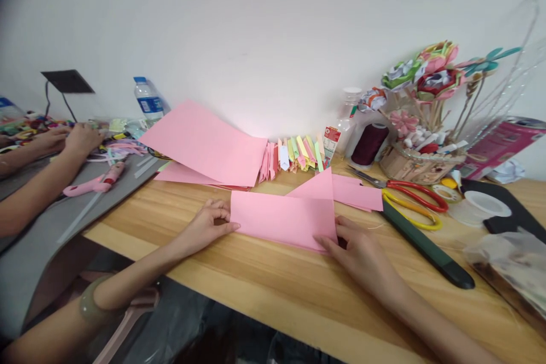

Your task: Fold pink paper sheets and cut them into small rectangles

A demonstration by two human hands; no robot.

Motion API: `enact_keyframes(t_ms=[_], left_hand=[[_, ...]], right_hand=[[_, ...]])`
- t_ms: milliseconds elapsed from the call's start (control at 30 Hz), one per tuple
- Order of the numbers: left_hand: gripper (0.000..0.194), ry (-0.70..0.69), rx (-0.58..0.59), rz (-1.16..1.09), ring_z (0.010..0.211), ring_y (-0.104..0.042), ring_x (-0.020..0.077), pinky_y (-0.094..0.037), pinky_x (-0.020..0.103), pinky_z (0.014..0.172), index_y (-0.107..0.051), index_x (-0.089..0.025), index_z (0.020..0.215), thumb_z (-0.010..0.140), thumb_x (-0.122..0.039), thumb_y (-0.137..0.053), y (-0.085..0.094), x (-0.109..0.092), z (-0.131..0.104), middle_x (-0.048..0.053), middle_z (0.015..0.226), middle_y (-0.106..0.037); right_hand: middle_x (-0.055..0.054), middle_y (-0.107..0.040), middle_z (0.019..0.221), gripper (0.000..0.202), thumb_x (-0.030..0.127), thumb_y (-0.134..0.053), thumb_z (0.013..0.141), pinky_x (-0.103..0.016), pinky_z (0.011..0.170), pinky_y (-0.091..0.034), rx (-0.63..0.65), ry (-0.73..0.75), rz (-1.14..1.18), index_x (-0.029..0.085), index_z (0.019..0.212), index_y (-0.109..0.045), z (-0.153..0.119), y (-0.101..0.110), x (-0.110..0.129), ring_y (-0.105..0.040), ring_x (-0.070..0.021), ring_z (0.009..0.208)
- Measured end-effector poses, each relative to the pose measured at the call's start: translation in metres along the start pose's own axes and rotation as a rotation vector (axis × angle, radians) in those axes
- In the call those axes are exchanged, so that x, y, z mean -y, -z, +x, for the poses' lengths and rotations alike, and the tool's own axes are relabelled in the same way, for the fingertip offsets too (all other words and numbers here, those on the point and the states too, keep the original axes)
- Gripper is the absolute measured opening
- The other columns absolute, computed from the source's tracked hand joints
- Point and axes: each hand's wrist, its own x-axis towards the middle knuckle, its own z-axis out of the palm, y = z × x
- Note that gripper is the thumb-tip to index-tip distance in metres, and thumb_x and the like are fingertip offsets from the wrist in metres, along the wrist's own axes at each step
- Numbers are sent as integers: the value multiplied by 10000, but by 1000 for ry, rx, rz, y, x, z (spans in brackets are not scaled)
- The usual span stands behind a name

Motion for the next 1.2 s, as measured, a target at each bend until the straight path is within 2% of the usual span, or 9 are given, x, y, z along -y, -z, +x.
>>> enact_keyframes(t_ms=[167, 333, 567, 700, 867, 1067, 1200], left_hand=[[293, 63, -28, -2, 824, -478, 189, -327, 327, 782, -564, -179, 561, 737, -400, -639, -1, -3, 2, 0, 784, -599], [275, 73, -49, 24, 829, -463, 191, -322, 327, 776, -571, -179, 569, 734, -385, -652, -1, -6, 1, 2, 789, -591], [257, 85, -59, 57, 840, -450, 196, -323, 332, 775, -588, -183, 575, 721, -381, -664, -2, -6, 0, 6, 817, -590], [223, 84, -62, 65, 841, -445, 200, -323, 333, 770, -592, -188, 584, 720, -348, -668, -2, -8, -1, 2, 807, -585], [236, 77, -71, 77, 827, -449, 201, -329, 333, 762, -592, -195, 578, 733, -364, -648, -3, -6, -1, 5, 800, -581], [265, 65, -65, 95, 819, -450, 205, -335, 340, 766, -587, -196, 571, 745, -392, -630, -4, -4, 0, 10, 770, -576], [266, 53, -64, 106, 815, -446, 203, -337, 343, 761, -589, -194, 581, 751, -396, -622, -3, -4, -1, 13, 783, -576]], right_hand=[[-55, -614, 790, 373, 465, -399, 863, -322, 625, -438, -14, 23, 2, 212, 636, -550, -1, -1, 2, -558, -191, 691], [-85, -566, 912, 316, 425, -433, 857, -356, 716, -446, -48, 75, -54, 200, 684, -573, -3, -4, -2, -546, -204, 798], [-90, -558, 983, 304, 417, -427, 861, -390, 798, -441, -5, 95, -65, 204, 738, -606, -3, -1, -5, -529, -228, 909], [-95, -560, 963, 338, 401, -396, 876, -393, 797, -437, 0, 103, -53, 198, 680, -583, -6, 1, -3, -529, -226, 901], [-92, -558, 1005, 313, 410, -418, 866, -392, 816, -430, 9, 99, -45, 195, 739, -606, -7, 2, -5, -526, -227, 927], [-82, -561, 891, 390, 468, -406, 863, -366, 756, -440, 41, 65, -38, 190, 689, -619, -3, 3, -7, -540, -205, 823], [-74, -558, 894, 388, 479, -404, 864, -359, 757, -435, 52, 73, -72, 199, 722, -632, -2, 3, -10, -535, -204, 834]])
